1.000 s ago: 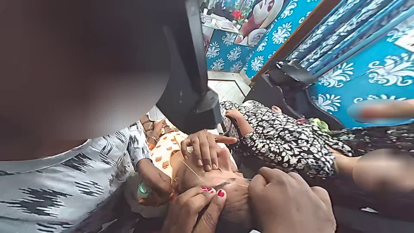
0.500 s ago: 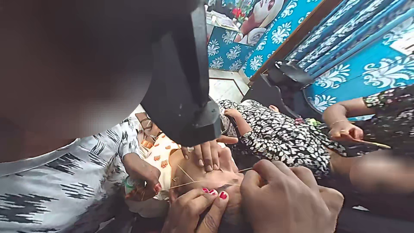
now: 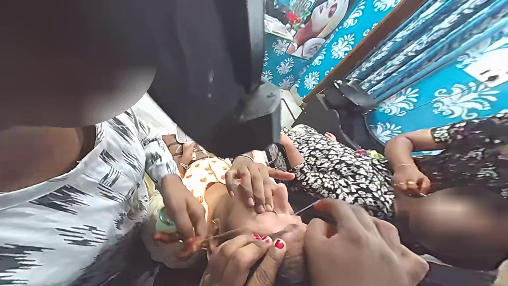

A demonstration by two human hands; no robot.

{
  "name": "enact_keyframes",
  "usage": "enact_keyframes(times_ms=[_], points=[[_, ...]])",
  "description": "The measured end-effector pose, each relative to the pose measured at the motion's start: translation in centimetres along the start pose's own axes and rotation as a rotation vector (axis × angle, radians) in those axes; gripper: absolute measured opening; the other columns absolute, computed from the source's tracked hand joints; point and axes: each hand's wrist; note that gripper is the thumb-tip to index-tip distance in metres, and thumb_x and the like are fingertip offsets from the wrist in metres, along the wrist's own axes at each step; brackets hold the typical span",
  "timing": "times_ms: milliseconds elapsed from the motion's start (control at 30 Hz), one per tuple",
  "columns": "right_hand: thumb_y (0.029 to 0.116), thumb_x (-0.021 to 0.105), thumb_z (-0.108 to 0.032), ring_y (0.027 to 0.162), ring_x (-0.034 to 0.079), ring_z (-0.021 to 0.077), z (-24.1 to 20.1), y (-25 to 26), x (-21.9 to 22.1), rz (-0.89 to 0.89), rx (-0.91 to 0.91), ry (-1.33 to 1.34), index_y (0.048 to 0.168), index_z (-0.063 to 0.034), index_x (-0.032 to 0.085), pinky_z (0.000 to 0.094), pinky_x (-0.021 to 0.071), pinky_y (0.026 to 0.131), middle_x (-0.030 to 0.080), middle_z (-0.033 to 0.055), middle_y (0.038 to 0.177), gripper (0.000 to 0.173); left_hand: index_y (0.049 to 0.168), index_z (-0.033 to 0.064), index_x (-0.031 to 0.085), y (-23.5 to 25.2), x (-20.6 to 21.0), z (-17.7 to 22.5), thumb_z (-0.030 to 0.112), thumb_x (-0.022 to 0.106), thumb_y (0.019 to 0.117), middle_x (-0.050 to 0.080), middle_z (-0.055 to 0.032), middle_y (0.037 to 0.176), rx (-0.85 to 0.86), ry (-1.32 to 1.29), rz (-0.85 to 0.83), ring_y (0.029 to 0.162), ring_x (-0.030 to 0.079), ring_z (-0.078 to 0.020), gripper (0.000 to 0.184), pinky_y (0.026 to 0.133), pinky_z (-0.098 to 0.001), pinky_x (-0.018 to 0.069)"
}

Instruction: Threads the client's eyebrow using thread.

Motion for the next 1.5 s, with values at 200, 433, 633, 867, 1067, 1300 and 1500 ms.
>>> enact_keyframes(times_ms=[200, 433, 633, 867, 1067, 1300, 1500], points=[[0.0858, 0.060, -0.013, 0.097, 0.067, 0.0470, 0.8, 0.9, -0.1, -0.052, 0.058, 0.179, 0.096, -0.0024, 0.075, 0.0638, 0.0433, 0.073, 0.073, 0.0216, 0.101, 0.021, 0.123, 0.0096, 0.068, 0.0, -0.3, 0.1, 0.033, 0.044, 0.1073, 0.062, -0.0091, 0.113, 0.000, -0.012, -0.048, 0.115, 0.055, -0.0172, 0.037, 0.106, -0.0223, 0.0372], [0.0944, 0.051, -0.014, 0.086, 0.069, 0.0386, -0.8, 2.5, -1.5, -0.354, 0.121, -0.044, 0.077, -0.0010, 0.073, 0.0604, 0.0422, 0.075, 0.071, 0.0174, 0.080, 0.031, 0.122, 0.0081, 0.067, 0.0, -0.3, 0.1, 0.033, 0.040, 0.1097, 0.061, -0.0103, 0.113, -0.015, -0.039, -0.053, 0.115, 0.055, -0.0166, 0.039, 0.107, -0.0222, 0.0367], [0.0965, 0.050, -0.017, 0.085, 0.071, 0.0375, 0.7, 1.9, -0.1, -0.421, 0.111, -0.083, 0.079, -0.0037, 0.073, 0.0588, 0.0449, 0.073, 0.072, 0.0178, 0.080, 0.032, 0.119, 0.0092, 0.068, -0.1, 0.0, 0.0, 0.018, 0.050, 0.1067, 0.060, -0.0088, 0.110, 0.001, -0.010, -0.017, 0.112, 0.056, -0.0162, 0.024, 0.104, -0.0222, 0.0395], [0.0850, 0.061, -0.012, 0.095, 0.066, 0.0490, 1.1, 1.0, 1.0, -0.102, 0.026, 0.146, 0.102, -0.0001, 0.073, 0.0655, 0.0462, 0.073, 0.071, 0.0240, 0.102, 0.024, 0.122, 0.0097, 0.068, -0.2, -0.4, 0.0, 0.024, 0.045, 0.1080, 0.061, -0.0085, 0.113, -0.011, -0.020, -0.033, 0.115, 0.054, -0.0161, 0.030, 0.106, -0.0220, 0.0362], [0.0866, 0.056, -0.007, 0.090, 0.065, 0.0458, -1.1, 1.3, -0.5, -0.166, 0.137, 0.153, 0.074, 0.0020, 0.069, 0.0606, 0.0410, 0.071, 0.070, 0.0197, 0.083, 0.021, 0.123, 0.0102, 0.067, -0.6, -0.5, -0.1, 0.031, 0.043, 0.1085, 0.061, -0.0082, 0.113, -0.023, -0.033, -0.028, 0.117, 0.055, -0.0153, 0.035, 0.108, -0.0216, 0.0357], [0.0894, 0.051, -0.010, 0.074, 0.066, 0.0398, -0.9, 1.4, -0.6, -0.218, 0.057, -0.004, 0.062, 0.0006, 0.060, 0.0559, 0.0433, 0.065, 0.062, 0.0176, 0.065, 0.031, 0.122, 0.0097, 0.067, -0.6, -0.3, -0.2, 0.028, 0.045, 0.1084, 0.061, -0.0085, 0.113, -0.010, -0.035, -0.004, 0.116, 0.055, -0.0154, 0.032, 0.107, -0.0210, 0.0374], [0.0879, 0.051, -0.011, 0.072, 0.066, 0.0404, -0.7, 1.4, -0.5, -0.233, 0.066, -0.004, 0.060, 0.0003, 0.059, 0.0565, 0.0439, 0.063, 0.062, 0.0176, 0.063, 0.031, 0.121, 0.0100, 0.068, -0.5, -0.2, -0.1, 0.024, 0.046, 0.1080, 0.061, -0.0079, 0.112, -0.005, -0.010, -0.010, 0.116, 0.055, -0.0158, 0.029, 0.106, -0.0213, 0.0380]])
Point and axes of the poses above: each hand's wrist, its own y-axis towards the middle knuckle, its own x-axis out of the palm, z = x × y
